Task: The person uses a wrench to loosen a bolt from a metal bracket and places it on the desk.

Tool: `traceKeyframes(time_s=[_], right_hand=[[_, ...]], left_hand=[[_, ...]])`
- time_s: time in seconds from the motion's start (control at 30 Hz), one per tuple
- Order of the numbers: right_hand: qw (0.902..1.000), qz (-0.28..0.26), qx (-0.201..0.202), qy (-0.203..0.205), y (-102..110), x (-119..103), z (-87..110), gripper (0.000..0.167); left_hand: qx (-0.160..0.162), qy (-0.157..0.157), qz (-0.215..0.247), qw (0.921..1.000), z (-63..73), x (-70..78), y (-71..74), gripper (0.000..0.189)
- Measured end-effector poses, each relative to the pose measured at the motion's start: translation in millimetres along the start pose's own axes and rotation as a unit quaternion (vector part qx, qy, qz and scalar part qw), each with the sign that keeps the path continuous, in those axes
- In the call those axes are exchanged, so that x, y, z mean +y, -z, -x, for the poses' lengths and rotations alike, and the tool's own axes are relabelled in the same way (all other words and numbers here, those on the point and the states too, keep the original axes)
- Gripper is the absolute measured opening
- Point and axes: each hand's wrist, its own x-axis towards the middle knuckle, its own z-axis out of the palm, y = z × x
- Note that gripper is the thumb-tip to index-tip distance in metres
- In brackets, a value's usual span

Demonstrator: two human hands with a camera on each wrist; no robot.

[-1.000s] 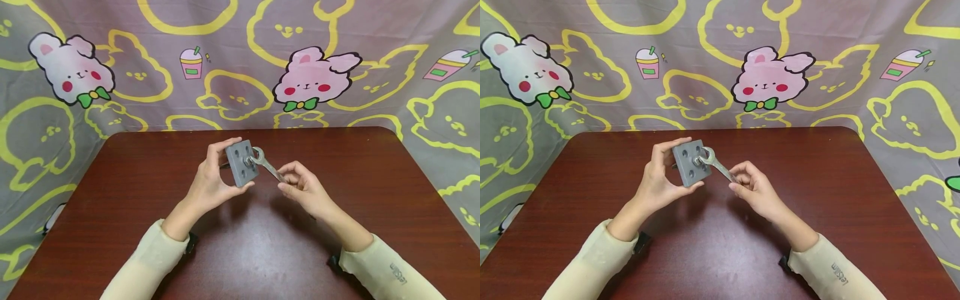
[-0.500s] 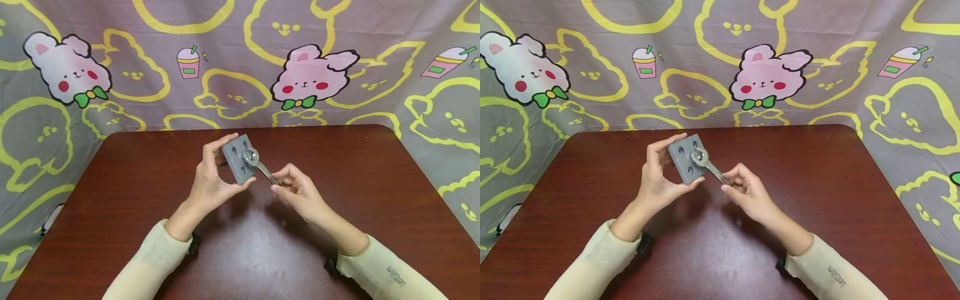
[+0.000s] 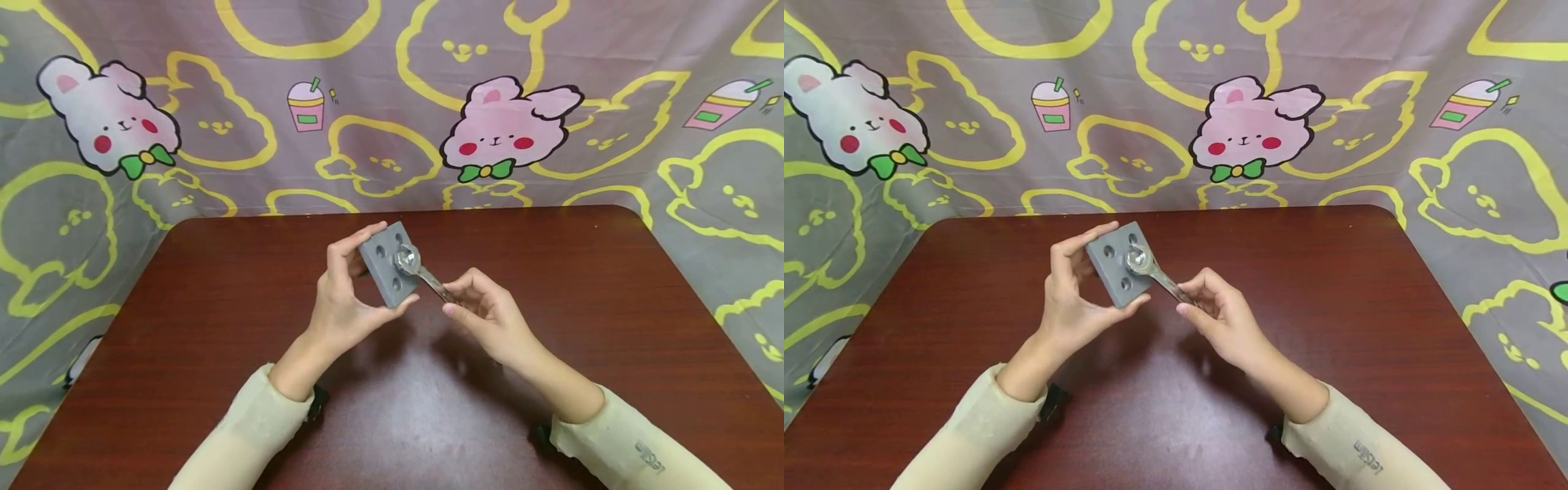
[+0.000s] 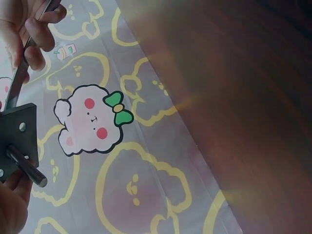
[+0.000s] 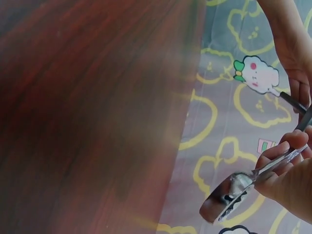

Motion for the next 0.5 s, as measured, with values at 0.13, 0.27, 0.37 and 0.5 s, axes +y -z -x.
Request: traceKeyframes(time_s=[0.13,0.27,0.37,0.5], right_hand=[[1.0000,0.005,-0.003,-0.005,-0.9,1.6,0.5,0.017],[0.9998,-0.002,-0.016,-0.012,-3.1,3.0,0.5,0.017],[0.9997,0.017,-0.015,-0.011,-3.1,3.6,0.3,0.017],[0.9994,0.033,-0.014,-0.006,-0.8,3.5,0.8,0.018]], left_hand=[[0.007,0.001,0.002,1.0000,1.8,-0.4,-0.4,0.097],[0.020,-0.001,-0.011,0.9997,3.5,-1.3,-1.1,0.096],[0.024,-0.001,-0.016,0.9996,5.0,-1.8,-1.2,0.095],[0.022,-0.002,-0.004,0.9997,6.0,-2.8,-0.3,0.095]])
